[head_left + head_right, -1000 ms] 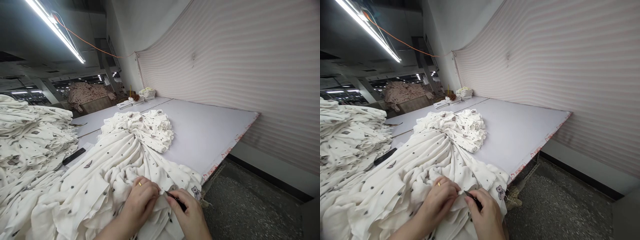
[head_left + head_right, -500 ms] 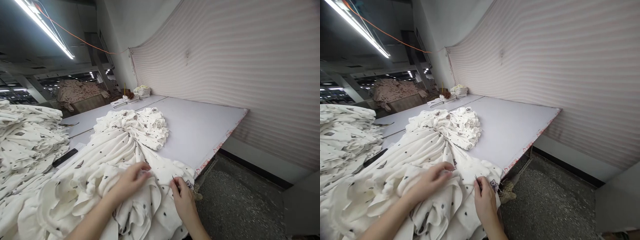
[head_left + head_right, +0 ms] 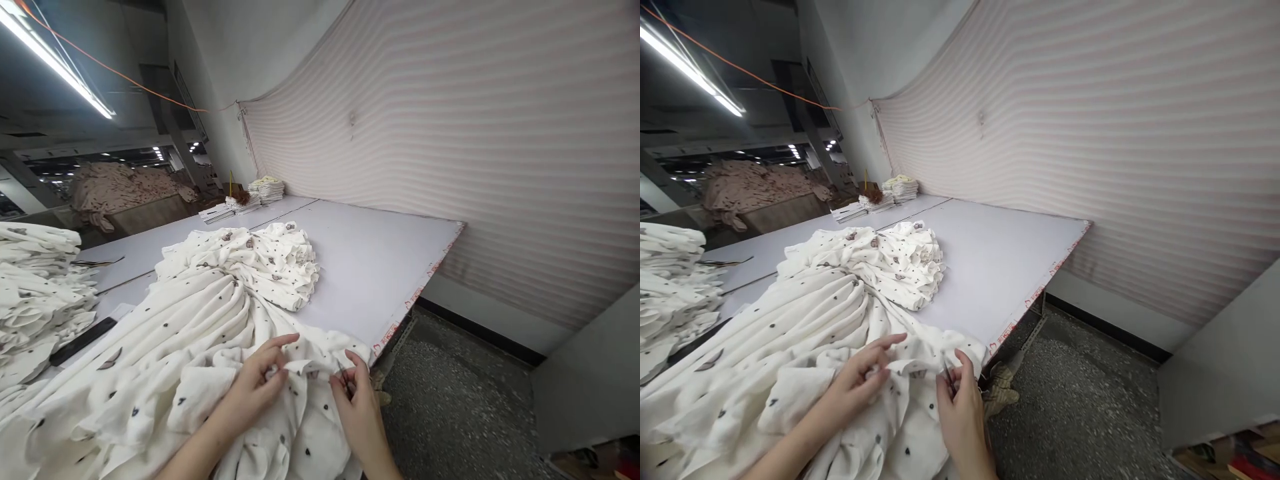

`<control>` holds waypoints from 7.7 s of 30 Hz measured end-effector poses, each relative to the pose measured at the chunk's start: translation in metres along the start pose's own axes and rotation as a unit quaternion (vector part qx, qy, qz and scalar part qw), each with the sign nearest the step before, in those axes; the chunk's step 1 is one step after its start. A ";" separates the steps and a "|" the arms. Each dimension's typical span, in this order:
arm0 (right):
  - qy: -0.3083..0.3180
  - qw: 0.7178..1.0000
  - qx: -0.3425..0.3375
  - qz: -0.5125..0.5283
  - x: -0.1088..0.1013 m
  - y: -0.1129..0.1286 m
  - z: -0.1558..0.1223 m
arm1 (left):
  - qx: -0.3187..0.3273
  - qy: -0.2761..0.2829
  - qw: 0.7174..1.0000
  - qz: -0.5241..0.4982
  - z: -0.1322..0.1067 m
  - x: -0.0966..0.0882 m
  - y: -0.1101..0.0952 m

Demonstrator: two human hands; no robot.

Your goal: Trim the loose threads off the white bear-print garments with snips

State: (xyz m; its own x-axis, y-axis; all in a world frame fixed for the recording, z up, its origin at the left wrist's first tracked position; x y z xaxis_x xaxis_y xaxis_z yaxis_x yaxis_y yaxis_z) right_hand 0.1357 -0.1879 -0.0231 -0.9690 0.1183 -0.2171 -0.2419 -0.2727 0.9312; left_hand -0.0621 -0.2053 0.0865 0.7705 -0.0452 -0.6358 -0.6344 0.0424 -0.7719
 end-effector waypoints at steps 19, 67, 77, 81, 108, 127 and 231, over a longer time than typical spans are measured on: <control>0.117 0.977 -0.166 -0.064 0.012 0.078 -0.007 | 0.128 -0.034 0.972 0.195 -0.042 0.007 -0.005; 0.104 0.977 -0.175 0.060 0.061 0.094 0.002 | -0.113 0.051 0.988 -0.089 -0.022 -0.002 0.007; 0.177 0.973 -0.126 0.084 0.054 0.086 0.002 | -0.137 0.043 0.970 -0.194 -0.017 -0.002 0.012; 0.175 0.976 -0.103 0.083 0.056 0.078 0.003 | -0.145 0.051 0.975 -0.161 -0.019 0.000 0.012; 0.075 0.994 -0.046 -0.065 0.011 0.015 -0.048 | -0.019 0.106 0.972 0.207 -0.015 0.001 -0.013; 0.132 0.986 -0.091 -0.041 0.003 0.014 -0.035 | -0.049 0.106 0.908 0.403 -0.035 0.020 -0.011; 0.010 0.998 -0.026 -0.049 0.011 -0.020 -0.005 | -0.121 0.123 0.865 0.471 -0.003 0.007 0.000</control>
State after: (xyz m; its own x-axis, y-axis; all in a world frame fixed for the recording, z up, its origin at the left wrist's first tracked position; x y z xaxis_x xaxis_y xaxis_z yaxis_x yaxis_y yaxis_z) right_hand 0.1297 -0.1864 -0.0454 -0.9412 0.1279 -0.3127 -0.3374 -0.3091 0.8892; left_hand -0.0571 -0.2088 0.0818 -0.1123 -0.3173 -0.9417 -0.9910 -0.0333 0.1294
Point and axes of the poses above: each hand's wrist, its own z-axis towards the middle knuckle, its own x-axis out of the palm, y = z × x, the point moved 8 cm from there along z, towards the middle knuckle, and after that the axes turned 9 degrees about -x, right-handed, at the moved point
